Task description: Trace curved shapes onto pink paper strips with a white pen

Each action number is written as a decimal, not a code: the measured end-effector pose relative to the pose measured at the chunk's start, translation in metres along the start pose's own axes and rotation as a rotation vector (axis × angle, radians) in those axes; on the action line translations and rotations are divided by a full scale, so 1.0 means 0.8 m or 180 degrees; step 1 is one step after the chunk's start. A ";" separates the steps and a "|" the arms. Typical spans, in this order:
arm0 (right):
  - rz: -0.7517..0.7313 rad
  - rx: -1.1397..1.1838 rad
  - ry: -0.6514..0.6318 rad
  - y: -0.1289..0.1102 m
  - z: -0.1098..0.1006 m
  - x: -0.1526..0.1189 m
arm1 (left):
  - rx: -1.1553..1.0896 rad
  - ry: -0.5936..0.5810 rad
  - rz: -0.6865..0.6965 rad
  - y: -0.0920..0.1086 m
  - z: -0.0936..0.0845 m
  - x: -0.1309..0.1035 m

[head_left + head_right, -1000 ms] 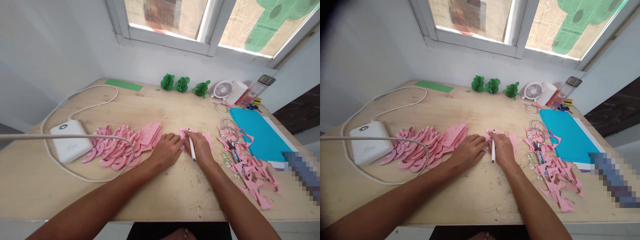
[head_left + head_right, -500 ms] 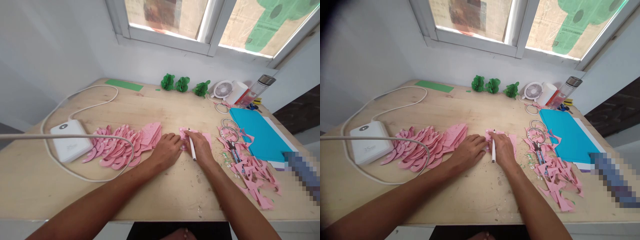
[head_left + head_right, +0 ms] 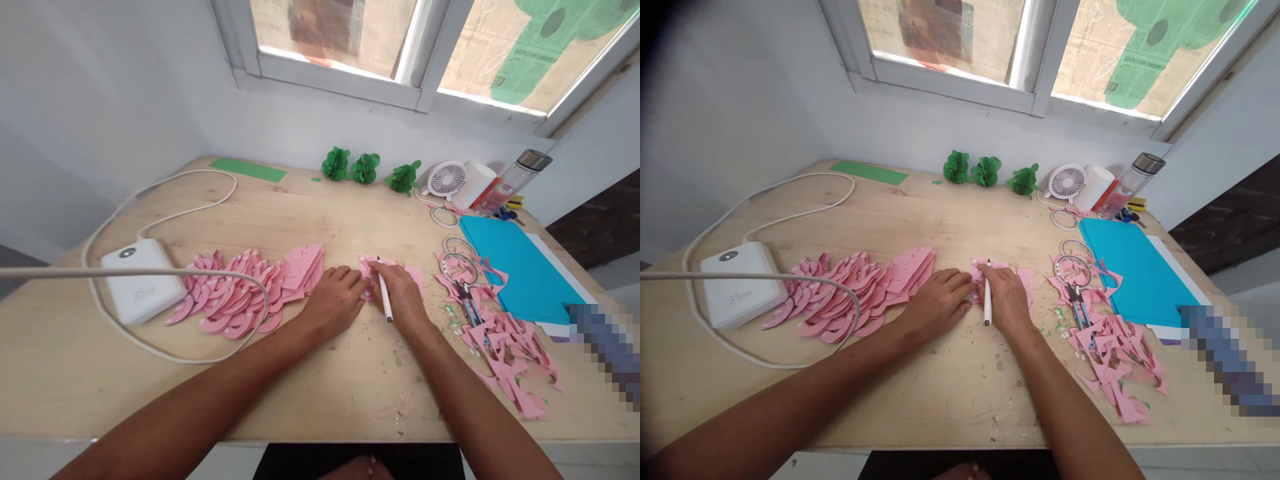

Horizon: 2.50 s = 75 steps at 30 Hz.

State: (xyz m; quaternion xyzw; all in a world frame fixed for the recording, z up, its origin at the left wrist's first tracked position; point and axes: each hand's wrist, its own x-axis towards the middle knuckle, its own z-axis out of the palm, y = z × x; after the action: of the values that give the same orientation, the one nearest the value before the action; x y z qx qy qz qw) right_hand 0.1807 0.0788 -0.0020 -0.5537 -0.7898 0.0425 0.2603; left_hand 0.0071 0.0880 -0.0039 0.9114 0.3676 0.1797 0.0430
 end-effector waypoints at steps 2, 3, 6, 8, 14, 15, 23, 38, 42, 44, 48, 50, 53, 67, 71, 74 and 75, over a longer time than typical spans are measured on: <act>-0.0013 -0.0011 0.0016 0.000 0.000 0.000 | -0.0009 -0.0009 0.0000 0.000 0.000 0.000; -0.0012 -0.0030 0.0018 0.001 0.001 0.000 | -0.0013 -0.0009 -0.0001 0.000 -0.001 0.000; 0.0003 -0.0089 0.0002 0.001 0.001 0.000 | -0.0016 -0.0012 -0.0004 0.000 0.000 0.000; -0.0005 -0.0094 -0.0008 0.001 0.000 0.000 | -0.0017 -0.0007 -0.0006 -0.001 0.000 0.000; -0.0001 -0.0073 -0.0036 0.001 0.000 0.001 | -0.0046 0.0038 0.0005 -0.001 0.001 0.000; 0.0008 -0.0086 -0.0045 0.002 0.000 0.001 | -0.0044 0.0037 0.0003 -0.001 0.001 0.000; 0.0048 -0.0095 -0.0084 0.000 -0.002 0.001 | -0.0034 0.0028 -0.0002 -0.001 0.001 0.000; 0.0002 -0.0070 -0.0039 0.000 -0.001 0.001 | -0.0021 0.0011 -0.0002 0.000 0.000 0.000; 0.0001 -0.0072 -0.0036 0.000 -0.001 0.000 | -0.0024 0.0020 -0.0006 0.000 0.001 0.000; 0.0012 -0.0080 -0.0029 0.001 0.000 0.000 | -0.0030 0.0019 -0.0001 0.000 0.001 0.000; 0.0007 -0.0105 -0.0030 0.002 0.001 0.000 | -0.0031 0.0014 0.0007 0.000 0.000 0.000; 0.0003 -0.0120 -0.0019 0.002 0.001 0.000 | -0.0022 -0.0001 0.0010 0.000 -0.001 0.000; 0.0008 -0.0129 -0.0017 0.001 0.001 0.000 | -0.0004 -0.0005 0.0005 -0.001 -0.001 0.000; 0.0041 -0.0065 -0.0019 -0.002 -0.001 0.000 | -0.0058 0.0030 0.0002 -0.001 0.000 0.000; 0.0008 -0.0073 -0.0012 0.000 -0.001 0.000 | -0.0074 0.0049 0.0007 -0.001 0.001 0.000; 0.0014 -0.0068 -0.0017 0.000 -0.001 0.000 | -0.0075 0.0062 0.0003 -0.001 0.000 0.000; 0.0020 -0.0070 -0.0015 -0.001 -0.001 0.000 | -0.0071 0.0057 -0.0006 -0.001 0.000 0.000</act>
State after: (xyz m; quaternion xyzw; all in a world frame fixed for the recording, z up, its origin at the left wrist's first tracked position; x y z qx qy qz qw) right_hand 0.1805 0.0785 -0.0012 -0.5590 -0.7891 0.0360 0.2522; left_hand 0.0066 0.0883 -0.0041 0.9089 0.3668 0.1919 0.0500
